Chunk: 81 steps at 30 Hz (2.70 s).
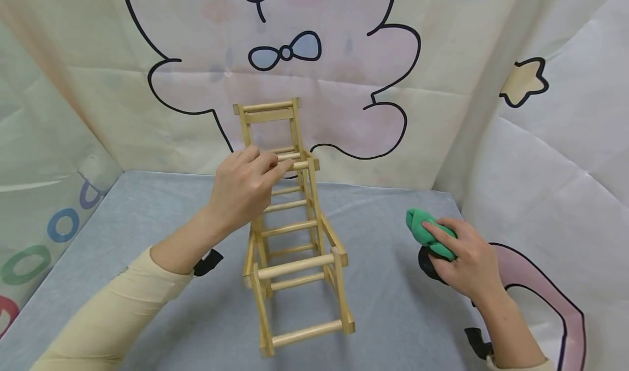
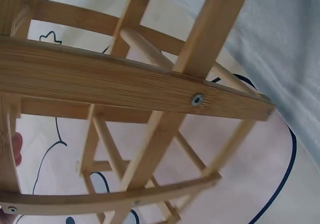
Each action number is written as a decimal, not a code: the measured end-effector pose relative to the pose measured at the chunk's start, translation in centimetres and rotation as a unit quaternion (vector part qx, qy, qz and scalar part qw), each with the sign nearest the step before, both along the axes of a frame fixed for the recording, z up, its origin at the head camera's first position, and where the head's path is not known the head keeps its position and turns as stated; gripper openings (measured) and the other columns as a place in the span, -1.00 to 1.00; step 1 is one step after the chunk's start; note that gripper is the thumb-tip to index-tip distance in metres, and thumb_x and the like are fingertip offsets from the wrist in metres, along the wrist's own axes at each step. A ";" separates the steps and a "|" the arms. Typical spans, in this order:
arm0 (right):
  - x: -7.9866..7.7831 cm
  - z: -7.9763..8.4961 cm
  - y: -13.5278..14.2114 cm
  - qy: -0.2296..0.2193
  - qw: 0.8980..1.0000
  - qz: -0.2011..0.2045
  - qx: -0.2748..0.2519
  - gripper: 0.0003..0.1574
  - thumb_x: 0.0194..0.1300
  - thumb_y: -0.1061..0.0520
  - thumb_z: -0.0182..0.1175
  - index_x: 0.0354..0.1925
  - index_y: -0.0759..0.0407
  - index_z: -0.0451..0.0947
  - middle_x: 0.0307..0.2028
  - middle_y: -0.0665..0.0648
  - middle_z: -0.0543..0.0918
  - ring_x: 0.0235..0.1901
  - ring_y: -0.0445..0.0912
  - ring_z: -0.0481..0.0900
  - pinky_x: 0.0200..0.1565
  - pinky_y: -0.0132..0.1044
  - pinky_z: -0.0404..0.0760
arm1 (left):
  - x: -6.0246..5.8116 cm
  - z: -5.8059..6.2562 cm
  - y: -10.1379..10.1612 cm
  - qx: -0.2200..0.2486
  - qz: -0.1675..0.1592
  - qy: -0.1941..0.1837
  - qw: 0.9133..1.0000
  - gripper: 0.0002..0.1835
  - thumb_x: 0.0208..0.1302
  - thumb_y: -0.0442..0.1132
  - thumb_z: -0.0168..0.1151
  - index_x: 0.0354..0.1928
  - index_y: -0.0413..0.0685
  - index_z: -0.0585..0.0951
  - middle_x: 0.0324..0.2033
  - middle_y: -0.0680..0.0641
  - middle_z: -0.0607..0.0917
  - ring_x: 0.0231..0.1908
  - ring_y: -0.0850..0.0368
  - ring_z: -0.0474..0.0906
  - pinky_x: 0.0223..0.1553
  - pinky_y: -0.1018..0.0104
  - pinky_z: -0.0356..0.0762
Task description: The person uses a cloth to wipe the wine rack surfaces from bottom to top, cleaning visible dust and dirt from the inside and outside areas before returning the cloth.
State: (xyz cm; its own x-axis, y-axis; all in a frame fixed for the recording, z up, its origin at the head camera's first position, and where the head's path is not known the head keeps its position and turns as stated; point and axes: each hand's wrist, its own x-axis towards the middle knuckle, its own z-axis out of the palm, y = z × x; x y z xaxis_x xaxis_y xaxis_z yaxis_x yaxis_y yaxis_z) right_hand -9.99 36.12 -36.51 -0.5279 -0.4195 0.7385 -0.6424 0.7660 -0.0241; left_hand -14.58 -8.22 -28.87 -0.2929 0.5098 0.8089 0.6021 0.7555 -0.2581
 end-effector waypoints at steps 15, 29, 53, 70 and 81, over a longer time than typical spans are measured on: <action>0.2 0.1 0.4 0.007 1.000 -0.003 -0.005 -0.36 0.30 -0.13 -0.06 -0.13 0.23 0.82 -0.15 0.33 0.73 -0.24 0.10 0.54 -0.56 -0.21 0.40 | -1.7 -0.3 0.6 0.016 -0.132 0.022 0.991 -0.65 0.40 -0.59 0.14 -0.17 -0.05 0.82 -0.39 -0.03 0.68 -0.49 0.04 0.33 -0.53 0.26 0.23; 0.5 -0.2 0.5 -0.012 1.000 0.006 -0.007 -0.36 0.32 -0.13 -0.04 -0.08 0.23 0.81 -0.13 0.34 0.71 -0.21 0.18 0.57 -0.32 -0.20 0.41 | -3.4 -1.7 0.4 -0.013 -0.185 0.062 0.981 -0.68 0.37 -0.54 0.26 -0.17 0.01 0.85 -0.35 0.00 0.76 -0.48 0.06 0.41 -0.53 0.27 0.28; 0.6 -0.5 0.6 -0.002 1.000 -0.004 0.004 -0.37 0.31 -0.13 -0.04 -0.12 0.24 0.81 -0.16 0.33 0.72 -0.26 0.16 0.58 -0.64 -0.21 0.40 | -5.1 -3.2 0.4 -0.043 -0.234 0.033 0.971 -0.75 0.29 -0.47 0.43 -0.13 0.05 0.85 -0.30 0.01 0.77 -0.45 0.08 0.45 -0.47 0.28 0.41; 0.0 -1.1 0.4 0.000 1.000 -0.002 -0.002 -0.36 0.31 -0.12 -0.05 -0.13 0.24 0.82 -0.17 0.33 0.73 -0.27 0.14 0.59 -0.53 -0.18 0.42 | -6.1 -3.5 1.1 -0.043 -0.238 -0.015 0.970 -0.71 0.41 -0.51 0.28 -0.10 0.03 0.83 -0.28 -0.02 0.76 -0.39 0.05 0.51 -0.45 0.27 0.47; 0.1 -1.1 0.2 -0.003 1.000 -0.002 -0.005 -0.36 0.31 -0.13 -0.04 -0.13 0.24 0.82 -0.17 0.32 0.73 -0.28 0.13 0.58 -0.49 -0.18 0.43 | -4.9 -1.7 -1.0 -0.031 -0.213 -0.037 0.976 -0.82 0.33 -0.47 0.40 -0.13 -0.06 0.77 -0.24 -0.08 0.76 -0.22 -0.03 0.69 -0.28 0.19 0.73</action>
State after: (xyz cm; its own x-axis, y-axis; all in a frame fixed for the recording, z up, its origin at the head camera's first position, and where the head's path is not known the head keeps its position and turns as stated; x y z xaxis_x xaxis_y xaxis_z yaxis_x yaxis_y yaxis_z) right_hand -9.85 36.35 -37.62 -0.5335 -0.4092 0.7402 -0.6392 0.7682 -0.0359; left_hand -19.49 -9.17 -30.56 -0.1013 0.6455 0.7570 0.8766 0.4177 -0.2389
